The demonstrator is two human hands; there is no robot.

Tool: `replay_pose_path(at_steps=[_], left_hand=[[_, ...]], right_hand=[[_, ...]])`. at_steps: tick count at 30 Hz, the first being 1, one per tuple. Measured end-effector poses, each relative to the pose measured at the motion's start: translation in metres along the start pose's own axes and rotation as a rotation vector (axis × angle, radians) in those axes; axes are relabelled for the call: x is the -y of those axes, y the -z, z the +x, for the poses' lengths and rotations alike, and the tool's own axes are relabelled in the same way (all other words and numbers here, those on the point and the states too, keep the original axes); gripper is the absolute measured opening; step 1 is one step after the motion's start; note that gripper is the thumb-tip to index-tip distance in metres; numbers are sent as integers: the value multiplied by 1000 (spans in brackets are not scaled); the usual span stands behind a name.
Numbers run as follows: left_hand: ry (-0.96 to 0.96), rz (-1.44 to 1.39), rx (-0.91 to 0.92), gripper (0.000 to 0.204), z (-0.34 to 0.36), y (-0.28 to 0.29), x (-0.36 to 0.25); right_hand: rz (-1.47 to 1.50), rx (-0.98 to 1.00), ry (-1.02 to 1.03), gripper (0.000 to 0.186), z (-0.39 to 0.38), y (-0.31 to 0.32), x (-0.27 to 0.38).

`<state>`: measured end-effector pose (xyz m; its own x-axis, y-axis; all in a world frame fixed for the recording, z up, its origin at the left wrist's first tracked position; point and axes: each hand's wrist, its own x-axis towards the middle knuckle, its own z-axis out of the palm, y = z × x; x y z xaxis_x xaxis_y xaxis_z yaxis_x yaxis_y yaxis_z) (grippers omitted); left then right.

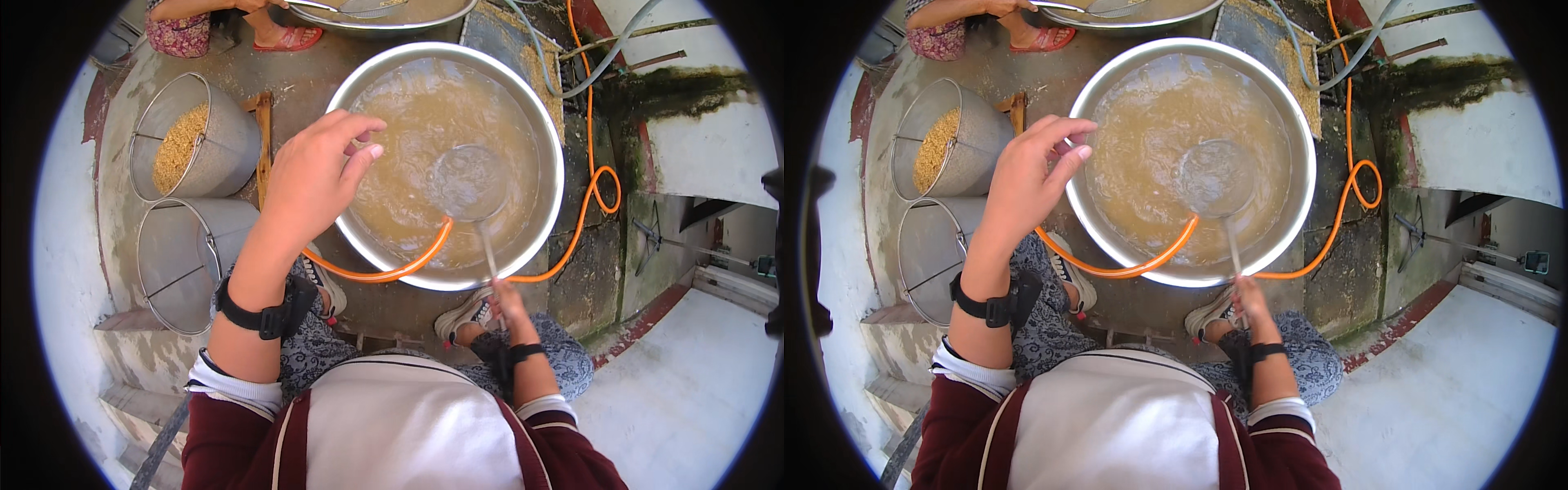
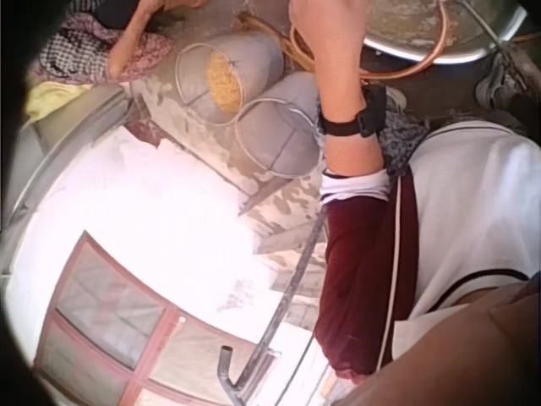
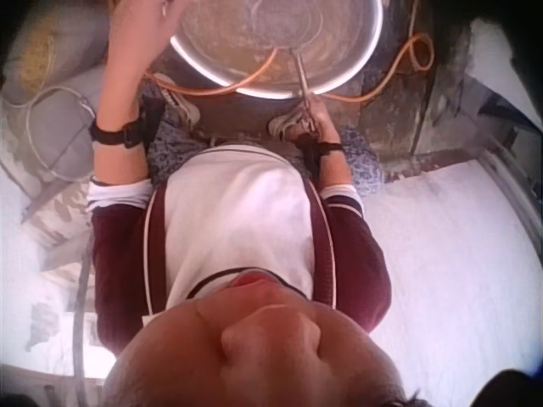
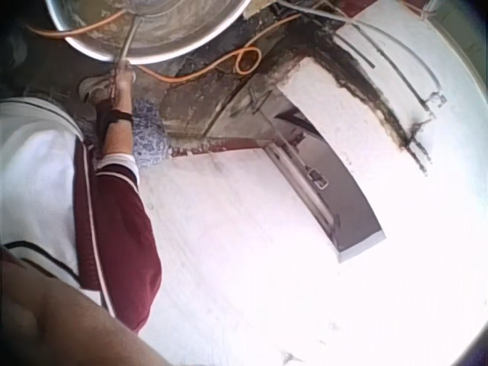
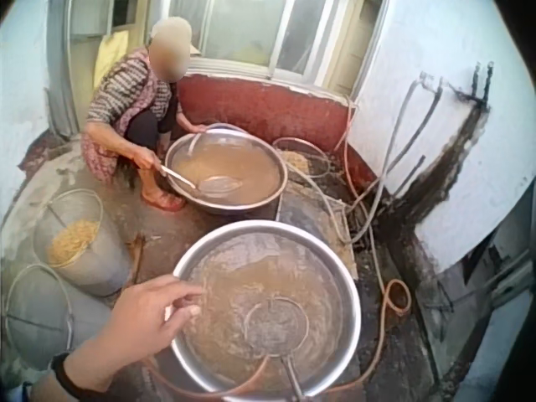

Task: The person uses a metal strainer to scoop grains from a large basin of water and transfers them into a metal bucket. They repeatedly stir the grains in the water and scoop them out, while another person works nearby with a separate basin.

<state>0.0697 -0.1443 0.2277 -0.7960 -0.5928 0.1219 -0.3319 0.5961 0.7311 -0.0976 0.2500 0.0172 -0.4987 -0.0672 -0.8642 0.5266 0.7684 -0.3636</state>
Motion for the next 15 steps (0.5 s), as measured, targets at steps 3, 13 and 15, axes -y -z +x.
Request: replay_pose_path(at_steps=[3, 13, 15], left_hand=[[-45, 5, 9, 23, 1, -8, -2], [-39, 8, 40, 23, 5, -9, -9], [-75, 8, 44, 23, 5, -11, -10]], right_hand=[[215, 79, 152, 34, 39, -15, 38], [127, 84, -45, 35, -3, -4, 5], [102, 64, 177, 35, 18, 0, 26]])
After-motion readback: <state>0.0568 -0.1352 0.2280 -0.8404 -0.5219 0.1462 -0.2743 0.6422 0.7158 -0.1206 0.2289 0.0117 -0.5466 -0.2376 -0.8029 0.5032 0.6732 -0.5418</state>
